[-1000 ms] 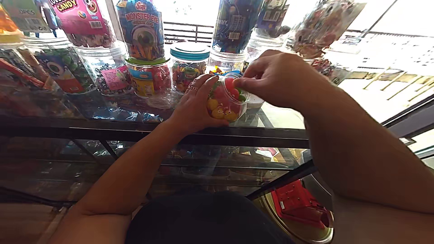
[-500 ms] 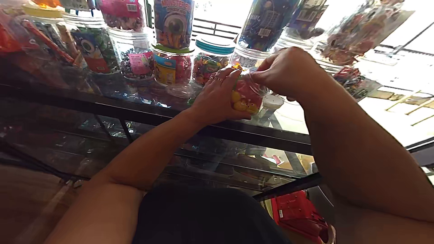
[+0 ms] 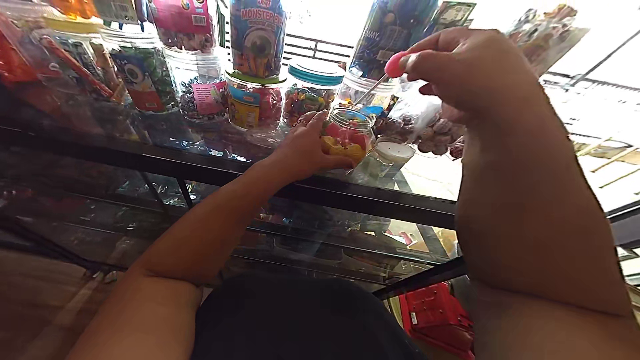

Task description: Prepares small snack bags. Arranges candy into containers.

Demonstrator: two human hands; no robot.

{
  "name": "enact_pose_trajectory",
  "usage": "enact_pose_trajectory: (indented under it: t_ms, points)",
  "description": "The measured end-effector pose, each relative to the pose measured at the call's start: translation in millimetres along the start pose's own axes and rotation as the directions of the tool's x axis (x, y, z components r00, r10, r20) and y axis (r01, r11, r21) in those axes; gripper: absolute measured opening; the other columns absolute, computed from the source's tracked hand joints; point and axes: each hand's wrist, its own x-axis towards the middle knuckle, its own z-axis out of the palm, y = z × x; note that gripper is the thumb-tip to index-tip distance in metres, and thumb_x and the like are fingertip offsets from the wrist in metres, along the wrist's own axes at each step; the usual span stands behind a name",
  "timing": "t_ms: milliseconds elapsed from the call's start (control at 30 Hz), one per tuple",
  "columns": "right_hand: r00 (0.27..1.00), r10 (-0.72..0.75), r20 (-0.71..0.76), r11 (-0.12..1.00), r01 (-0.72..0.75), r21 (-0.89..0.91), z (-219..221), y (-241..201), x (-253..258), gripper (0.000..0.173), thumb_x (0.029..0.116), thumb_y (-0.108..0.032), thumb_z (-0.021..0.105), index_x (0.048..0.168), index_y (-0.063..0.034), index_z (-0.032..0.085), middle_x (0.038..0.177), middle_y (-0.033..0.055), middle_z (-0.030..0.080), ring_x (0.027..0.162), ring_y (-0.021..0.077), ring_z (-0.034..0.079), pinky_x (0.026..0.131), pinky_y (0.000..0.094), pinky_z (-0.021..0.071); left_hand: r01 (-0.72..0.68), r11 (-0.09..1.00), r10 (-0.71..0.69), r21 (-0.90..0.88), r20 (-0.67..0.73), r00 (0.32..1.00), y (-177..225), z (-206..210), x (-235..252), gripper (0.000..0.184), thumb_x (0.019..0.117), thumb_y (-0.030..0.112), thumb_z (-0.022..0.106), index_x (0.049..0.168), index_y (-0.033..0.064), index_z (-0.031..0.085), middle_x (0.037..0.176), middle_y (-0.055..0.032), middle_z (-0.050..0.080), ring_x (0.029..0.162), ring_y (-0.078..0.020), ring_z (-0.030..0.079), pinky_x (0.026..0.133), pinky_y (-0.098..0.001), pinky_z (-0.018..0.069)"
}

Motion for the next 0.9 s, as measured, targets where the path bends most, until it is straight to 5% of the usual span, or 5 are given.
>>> enact_pose_trajectory:
  t_ms: [167,267,667,800,900]
  points:
    - [0.993,-0.038,0.112,0.998,0.032,0.058,-1.9,-6.0,2.3,0.017,0.0964,-0.028,0.067,0.108,-0.016,0.067,0.104,-0.0048,0.068,0.094,0.0039,0.063,0.085,0.029,0.0515,-0.187,0.982,0.177,-0.039,-0.18,0.968,22.6,-44.3,12.2,0.052,0.1031,0.04,0.06,0.139,0.0029,0.061,0.152,-0.0184,0.051,0.137,-0.0281,0.052,0.109,-0.0439,0.0453]
    - [0.988,-0.05,0.147,0.996,0.038,0.085,5.2,-4.9,6.1,0.014,0.0959,-0.027,0.069,0.106,-0.0161,0.068,0.101,-0.0046,0.07,0.093,0.0042,0.064,0.083,0.0281,0.0521,-0.174,0.985,0.173,-0.022,-0.041,0.984,44.0,-60.1,24.7,0.029,0.1048,0.03,0.059,0.12,0.0104,0.074,0.145,-0.0087,0.058,0.129,-0.016,0.057,0.105,-0.0352,0.0471]
    - [0.988,-0.058,0.14,0.975,0.026,0.223,20.2,14.9,6.3,0.019,0.0973,-0.03,0.069,0.108,-0.0154,0.068,0.098,-0.0056,0.069,0.087,0.0023,0.065,0.078,0.0241,0.0542,-0.02,0.977,0.015,-0.214,-0.025,1.0,43.8,-42.6,38.7,0.014,0.0987,0.023,0.068,0.102,0.0122,0.075,0.097,0.0023,0.071,0.078,-0.0037,0.06,0.073,-0.0292,0.0484]
    - [0.976,-0.107,0.192,0.971,0.06,0.233,21.6,17.4,3.2,0.035,0.1007,-0.04,0.062,0.125,-0.0149,0.067,0.117,-0.0021,0.068,0.103,0.0072,0.065,0.086,0.0284,0.0536,-0.012,0.748,-0.104,-0.663,-0.135,0.985,40.1,-44.9,35.2,0.022,0.0998,0.02,0.067,0.116,0.0053,0.072,0.109,-0.0051,0.07,0.104,-0.013,0.064,0.095,-0.0352,0.0507]
    - [0.953,-0.187,0.238,0.954,0.119,0.275,31.5,17.4,-1.2,0.02,0.1021,-0.028,0.062,0.111,-0.0135,0.073,0.103,-0.0057,0.073,0.091,0.0017,0.068,0.081,0.0216,0.055,0.034,0.57,-0.193,-0.821,-0.094,0.977,41.9,-49.8,30.1,0.03,0.1019,0.022,0.064,0.128,0.0066,0.066,0.125,-0.0073,0.066,0.119,-0.0169,0.061,0.099,-0.0359,0.0508]
